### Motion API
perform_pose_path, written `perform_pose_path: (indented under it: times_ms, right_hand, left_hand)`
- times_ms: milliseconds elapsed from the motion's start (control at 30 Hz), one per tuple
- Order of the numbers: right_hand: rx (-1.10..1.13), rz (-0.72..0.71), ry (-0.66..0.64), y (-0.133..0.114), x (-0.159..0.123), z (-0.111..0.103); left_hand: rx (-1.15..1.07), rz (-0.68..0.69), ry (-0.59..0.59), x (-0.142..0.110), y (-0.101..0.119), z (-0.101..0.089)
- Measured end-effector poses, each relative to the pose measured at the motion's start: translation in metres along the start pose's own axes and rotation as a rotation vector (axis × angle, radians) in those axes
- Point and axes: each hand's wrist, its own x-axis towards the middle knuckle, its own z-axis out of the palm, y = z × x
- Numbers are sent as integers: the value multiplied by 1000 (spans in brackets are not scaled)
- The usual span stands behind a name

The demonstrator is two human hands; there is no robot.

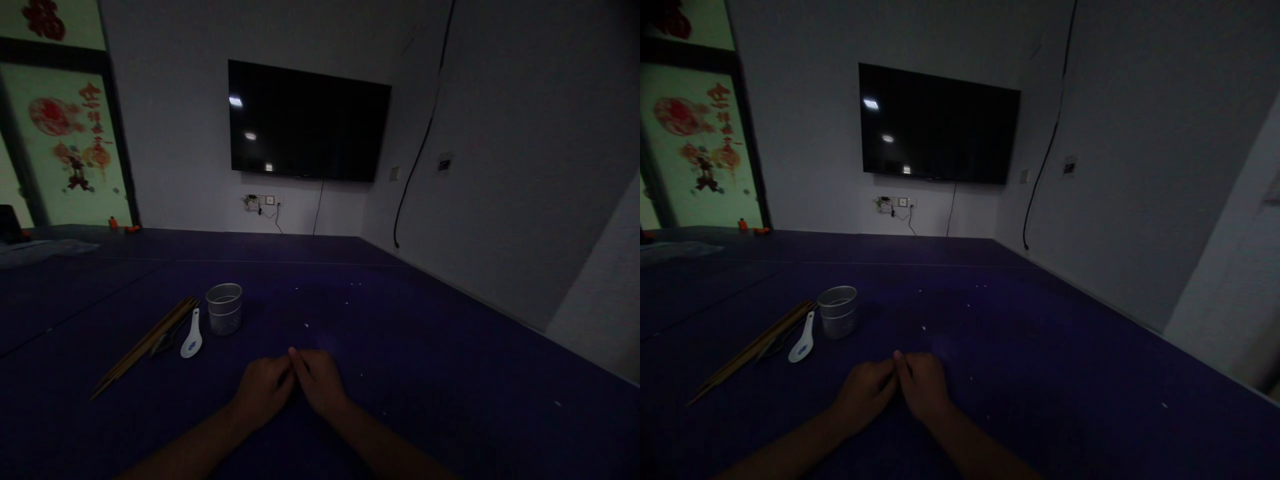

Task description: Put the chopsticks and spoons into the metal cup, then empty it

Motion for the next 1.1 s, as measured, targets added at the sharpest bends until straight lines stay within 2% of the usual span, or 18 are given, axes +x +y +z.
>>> perform_pose_path:
  times_ms: [1100]
  right_hand:
    - [21,-8,-1,0,0,1]
  left_hand:
    - [19,-3,-2,1,-2,1]
